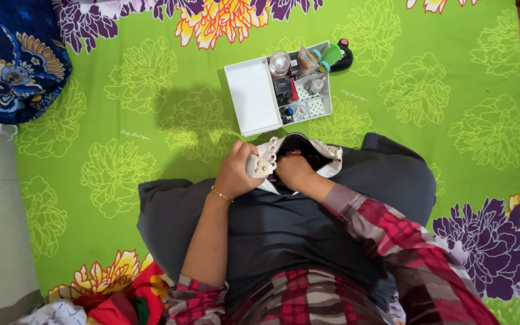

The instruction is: The person sits on a bed and transfers cosmetics and personal care items from a white handbag into a white compartmentalized organizer. They place bottles, tubes, compacts, and brushes into the organizer's sections, then close the handbag.

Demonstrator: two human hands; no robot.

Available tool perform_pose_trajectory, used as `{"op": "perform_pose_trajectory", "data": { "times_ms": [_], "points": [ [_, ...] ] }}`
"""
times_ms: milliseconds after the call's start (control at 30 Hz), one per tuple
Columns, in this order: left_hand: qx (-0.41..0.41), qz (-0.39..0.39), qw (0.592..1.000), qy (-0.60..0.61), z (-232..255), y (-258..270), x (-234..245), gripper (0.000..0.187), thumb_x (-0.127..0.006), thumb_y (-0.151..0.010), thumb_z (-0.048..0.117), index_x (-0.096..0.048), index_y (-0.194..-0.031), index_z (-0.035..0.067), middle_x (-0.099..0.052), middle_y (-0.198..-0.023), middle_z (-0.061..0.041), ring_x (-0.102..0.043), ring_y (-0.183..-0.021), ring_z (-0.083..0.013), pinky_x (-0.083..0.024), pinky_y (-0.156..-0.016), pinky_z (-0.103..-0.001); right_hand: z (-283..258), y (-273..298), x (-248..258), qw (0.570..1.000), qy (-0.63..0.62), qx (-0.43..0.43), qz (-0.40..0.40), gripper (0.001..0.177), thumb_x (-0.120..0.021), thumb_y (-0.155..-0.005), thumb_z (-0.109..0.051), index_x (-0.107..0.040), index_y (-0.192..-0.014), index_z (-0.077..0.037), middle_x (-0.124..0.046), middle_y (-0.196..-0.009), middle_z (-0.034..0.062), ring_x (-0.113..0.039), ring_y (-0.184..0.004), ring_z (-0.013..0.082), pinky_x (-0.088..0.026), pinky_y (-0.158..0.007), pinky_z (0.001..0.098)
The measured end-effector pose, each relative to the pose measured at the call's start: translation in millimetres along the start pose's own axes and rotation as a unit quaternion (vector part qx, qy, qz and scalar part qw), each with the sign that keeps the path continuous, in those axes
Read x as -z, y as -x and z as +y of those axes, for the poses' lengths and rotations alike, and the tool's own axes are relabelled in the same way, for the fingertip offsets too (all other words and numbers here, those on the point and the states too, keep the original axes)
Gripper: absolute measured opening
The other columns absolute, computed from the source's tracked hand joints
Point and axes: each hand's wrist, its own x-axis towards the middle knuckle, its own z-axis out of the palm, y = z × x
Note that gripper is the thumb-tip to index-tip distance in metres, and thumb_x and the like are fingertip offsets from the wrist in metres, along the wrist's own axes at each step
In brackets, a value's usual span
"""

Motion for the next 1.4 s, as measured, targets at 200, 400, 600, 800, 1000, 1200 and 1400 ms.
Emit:
{"op": "perform_pose_trajectory", "data": {
  "times_ms": [200, 400, 600, 800, 1000, 1200, 1400],
  "points": [
    [0.003, 0.000, 1.000, -0.001, 0, 1, 0, 0.055, -0.088, -0.060, 0.017, -0.056, -0.105, 0.009, -0.058, -0.104, -0.013, -0.064, -0.094, -0.0382, -0.054, -0.078, -0.045, 4, -8, -33, 0.997, 0.074, 0.010, -0.020, 0.018, -0.065, -0.084, -0.012, -0.080, -0.092, -0.007, -0.075, -0.100, 0.0144, -0.073, -0.095, 0.0314, -0.061, -0.068, 0.0424],
    [-0.006, 0.002, 1.000, 0.007, -1, 1, 1, 0.055, -0.086, -0.061, 0.016, -0.055, -0.106, 0.009, -0.057, -0.105, -0.014, -0.063, -0.093, -0.0388, -0.054, -0.078, -0.045, 11, -2, -15, 0.997, -0.038, -0.037, 0.050, 0.023, -0.062, -0.088, -0.012, -0.072, -0.106, -0.004, -0.071, -0.104, 0.0185, -0.071, -0.092, 0.0365, -0.061, -0.069, 0.0466],
    [0.014, 0.010, 1.000, 0.008, -3, 1, 0, 0.052, -0.084, -0.064, 0.015, -0.057, -0.107, 0.009, -0.057, -0.105, -0.014, -0.064, -0.092, -0.0386, -0.055, -0.077, -0.044, 25, 34, 36, 0.985, -0.115, -0.012, 0.132, 0.025, -0.063, -0.085, -0.008, -0.070, -0.108, -0.009, -0.069, -0.105, 0.0148, -0.071, -0.091, 0.0362, -0.058, -0.075, 0.0467],
    [0.011, 0.022, 1.000, 0.003, -4, 1, -2, 0.049, -0.084, -0.067, 0.016, -0.058, -0.108, 0.009, -0.057, -0.105, -0.014, -0.064, -0.092, -0.0392, -0.055, -0.076, -0.044, 31, 75, 103, 0.932, -0.286, 0.025, 0.220, 0.014, -0.073, -0.084, -0.007, -0.070, -0.097, -0.006, -0.068, -0.099, 0.0126, -0.069, -0.089, 0.0358, -0.056, -0.077, 0.0427],
    [0.020, 0.021, 1.000, -0.005, -9, 1, -5, 0.047, -0.085, -0.067, 0.016, -0.058, -0.105, 0.009, -0.057, -0.103, -0.014, -0.064, -0.092, -0.0382, -0.055, -0.076, -0.044, 47, 102, 150, 0.876, -0.400, -0.047, 0.266, 0.018, -0.074, -0.091, -0.010, -0.072, -0.108, -0.005, -0.074, -0.095, 0.0076, -0.070, -0.078, 0.0194, -0.057, -0.070, 0.0342],
    [0.006, 0.024, 1.000, -0.001, -13, -1, -7, 0.049, -0.085, -0.066, 0.014, -0.057, -0.105, 0.008, -0.056, -0.104, -0.014, -0.063, -0.093, -0.0380, -0.055, -0.077, -0.043, 103, 90, 160, 0.730, -0.545, -0.048, 0.409, 0.016, -0.065, -0.102, -0.003, -0.064, -0.117, 0.001, -0.072, -0.102, 0.0066, -0.072, -0.093, 0.0127, -0.062, -0.083, 0.0266],
    [0.047, -0.005, 0.999, -0.024, -14, -1, -6, 0.052, -0.086, -0.062, 0.013, -0.058, -0.105, 0.008, -0.055, -0.104, -0.015, -0.062, -0.095, -0.0393, -0.054, -0.079, -0.044, 161, 52, 159, 0.709, -0.469, -0.078, 0.522, 0.007, -0.064, -0.107, 0.001, -0.064, -0.113, 0.003, -0.073, -0.100, 0.0095, -0.073, -0.091, 0.0135, -0.060, -0.081, 0.0264]
  ]
}}
